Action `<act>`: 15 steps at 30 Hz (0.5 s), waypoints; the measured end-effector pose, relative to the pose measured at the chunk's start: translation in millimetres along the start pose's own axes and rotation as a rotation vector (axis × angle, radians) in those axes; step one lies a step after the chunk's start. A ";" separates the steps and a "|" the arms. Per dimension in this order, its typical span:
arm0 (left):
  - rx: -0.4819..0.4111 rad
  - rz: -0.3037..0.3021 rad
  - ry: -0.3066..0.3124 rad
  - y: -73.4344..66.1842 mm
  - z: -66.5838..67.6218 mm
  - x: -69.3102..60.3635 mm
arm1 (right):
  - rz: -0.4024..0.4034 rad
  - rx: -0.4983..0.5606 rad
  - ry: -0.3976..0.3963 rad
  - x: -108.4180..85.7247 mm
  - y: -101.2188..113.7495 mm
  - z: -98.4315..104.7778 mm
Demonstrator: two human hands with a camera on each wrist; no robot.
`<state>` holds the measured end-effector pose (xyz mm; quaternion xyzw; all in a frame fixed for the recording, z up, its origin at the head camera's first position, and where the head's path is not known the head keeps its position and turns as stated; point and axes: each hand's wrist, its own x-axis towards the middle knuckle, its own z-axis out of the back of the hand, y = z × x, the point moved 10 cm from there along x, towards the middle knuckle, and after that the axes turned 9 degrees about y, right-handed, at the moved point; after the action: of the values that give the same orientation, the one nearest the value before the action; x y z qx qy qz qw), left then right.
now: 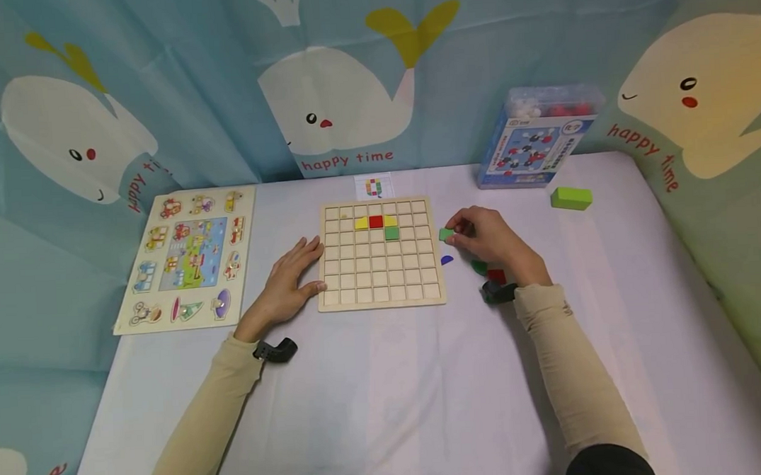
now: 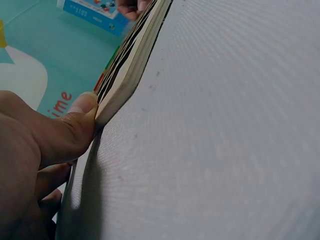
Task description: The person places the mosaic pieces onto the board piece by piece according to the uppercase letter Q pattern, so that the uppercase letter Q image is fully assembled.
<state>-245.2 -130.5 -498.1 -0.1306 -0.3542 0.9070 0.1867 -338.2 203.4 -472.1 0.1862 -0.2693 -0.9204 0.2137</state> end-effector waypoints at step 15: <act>0.001 -0.002 -0.006 -1.4 1.4 -1.1 | -0.075 0.046 0.074 1.0 -3.9 6.2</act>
<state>-244.4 -130.8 -496.0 -0.1274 -0.3545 0.9074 0.1864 -343.0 208.5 -469.6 0.2348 -0.2750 -0.9139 0.1845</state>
